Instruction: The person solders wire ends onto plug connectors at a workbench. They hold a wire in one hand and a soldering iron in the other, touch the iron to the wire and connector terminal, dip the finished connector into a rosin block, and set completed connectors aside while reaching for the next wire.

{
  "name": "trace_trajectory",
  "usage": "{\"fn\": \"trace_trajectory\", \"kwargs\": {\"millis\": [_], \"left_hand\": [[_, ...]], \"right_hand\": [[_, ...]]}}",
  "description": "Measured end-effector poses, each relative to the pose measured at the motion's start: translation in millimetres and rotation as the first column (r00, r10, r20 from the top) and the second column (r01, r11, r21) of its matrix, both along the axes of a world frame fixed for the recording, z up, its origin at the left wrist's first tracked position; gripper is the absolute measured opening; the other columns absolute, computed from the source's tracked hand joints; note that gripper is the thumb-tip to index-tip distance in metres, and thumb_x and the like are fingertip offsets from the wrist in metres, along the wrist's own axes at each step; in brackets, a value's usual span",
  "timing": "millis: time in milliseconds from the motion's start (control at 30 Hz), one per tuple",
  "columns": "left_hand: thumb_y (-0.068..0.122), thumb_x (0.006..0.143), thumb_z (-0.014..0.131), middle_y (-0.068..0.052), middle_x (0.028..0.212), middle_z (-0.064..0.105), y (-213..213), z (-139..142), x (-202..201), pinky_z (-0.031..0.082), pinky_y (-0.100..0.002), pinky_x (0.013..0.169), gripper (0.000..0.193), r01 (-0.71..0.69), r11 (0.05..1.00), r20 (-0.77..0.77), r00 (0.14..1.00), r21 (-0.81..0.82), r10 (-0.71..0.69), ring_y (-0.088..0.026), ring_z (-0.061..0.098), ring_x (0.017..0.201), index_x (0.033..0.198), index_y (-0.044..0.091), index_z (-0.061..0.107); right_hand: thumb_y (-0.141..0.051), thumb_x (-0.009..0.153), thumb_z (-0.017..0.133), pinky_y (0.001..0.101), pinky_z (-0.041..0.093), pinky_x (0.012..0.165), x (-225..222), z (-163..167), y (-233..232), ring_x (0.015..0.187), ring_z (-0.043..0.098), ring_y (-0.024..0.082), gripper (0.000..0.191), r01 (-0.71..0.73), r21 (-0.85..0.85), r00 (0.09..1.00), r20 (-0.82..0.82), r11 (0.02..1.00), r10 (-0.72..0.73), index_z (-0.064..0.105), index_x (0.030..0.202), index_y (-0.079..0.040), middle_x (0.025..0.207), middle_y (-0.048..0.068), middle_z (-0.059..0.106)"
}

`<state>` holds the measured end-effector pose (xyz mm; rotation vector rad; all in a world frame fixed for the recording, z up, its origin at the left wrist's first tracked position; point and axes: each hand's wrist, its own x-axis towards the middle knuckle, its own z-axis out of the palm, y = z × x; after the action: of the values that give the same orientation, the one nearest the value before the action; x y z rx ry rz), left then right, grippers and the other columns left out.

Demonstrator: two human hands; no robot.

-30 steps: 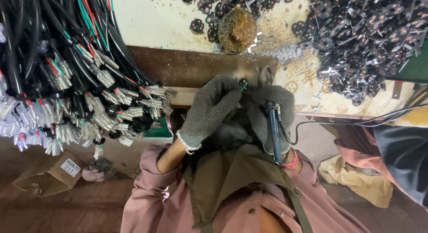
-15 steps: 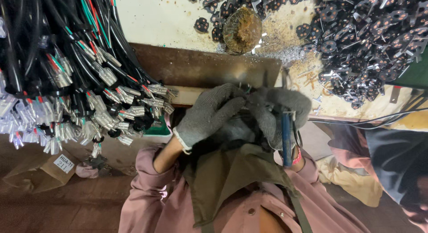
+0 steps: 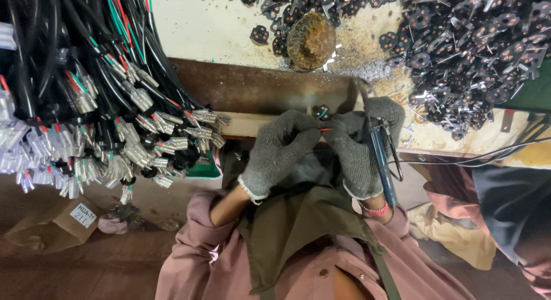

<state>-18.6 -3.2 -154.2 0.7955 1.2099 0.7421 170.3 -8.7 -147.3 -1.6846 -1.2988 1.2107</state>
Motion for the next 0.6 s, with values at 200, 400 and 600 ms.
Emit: {"fn": "trace_trajectory", "kwargs": {"millis": [200, 400, 600], "left_hand": [[0.007, 0.103, 0.062, 0.003, 0.092, 0.066, -17.5, -12.1, 25.3, 0.047, -0.022, 0.072, 0.008, -0.21, 0.968, 0.21, 0.949, -0.135, 0.235, -0.004, 0.053, 0.081, 0.108, 0.002, 0.065], [0.003, 0.103, 0.062, 0.003, 0.094, 0.065, -19.1, -17.2, 34.2, 0.049, -0.022, 0.078, 0.008, -0.301, 0.94, 0.24, 0.912, -0.157, 0.332, -0.003, 0.055, 0.086, 0.108, 0.001, 0.067], [0.0, 0.093, 0.07, -0.008, 0.098, 0.069, 22.5, 16.4, 10.8, 0.056, -0.031, 0.076, 0.009, -0.209, 0.866, -0.295, 0.882, 0.455, 0.368, -0.019, 0.069, 0.085, 0.101, 0.003, 0.066]], "right_hand": [[-0.001, 0.098, 0.069, 0.0274, 0.052, 0.073, 1.6, -20.0, -8.8, 0.085, 0.064, 0.012, 0.013, 0.118, -0.26, 0.977, -0.143, 0.958, -0.16, 0.07, 0.11, 0.001, 0.098, 0.004, 0.07], [-0.001, 0.091, 0.077, 0.0306, 0.052, 0.078, -8.3, -10.1, 1.6, 0.086, 0.064, 0.016, 0.022, 0.13, 0.068, 0.984, 0.113, 0.989, -0.137, 0.063, 0.108, -0.002, 0.096, 0.005, 0.067], [-0.001, 0.087, 0.082, 0.0353, 0.049, 0.082, 1.5, -13.1, 9.9, 0.09, 0.061, 0.02, 0.031, 0.052, 0.283, 0.968, 0.223, 0.958, -0.118, 0.062, 0.11, -0.006, 0.097, 0.007, 0.064]]}}
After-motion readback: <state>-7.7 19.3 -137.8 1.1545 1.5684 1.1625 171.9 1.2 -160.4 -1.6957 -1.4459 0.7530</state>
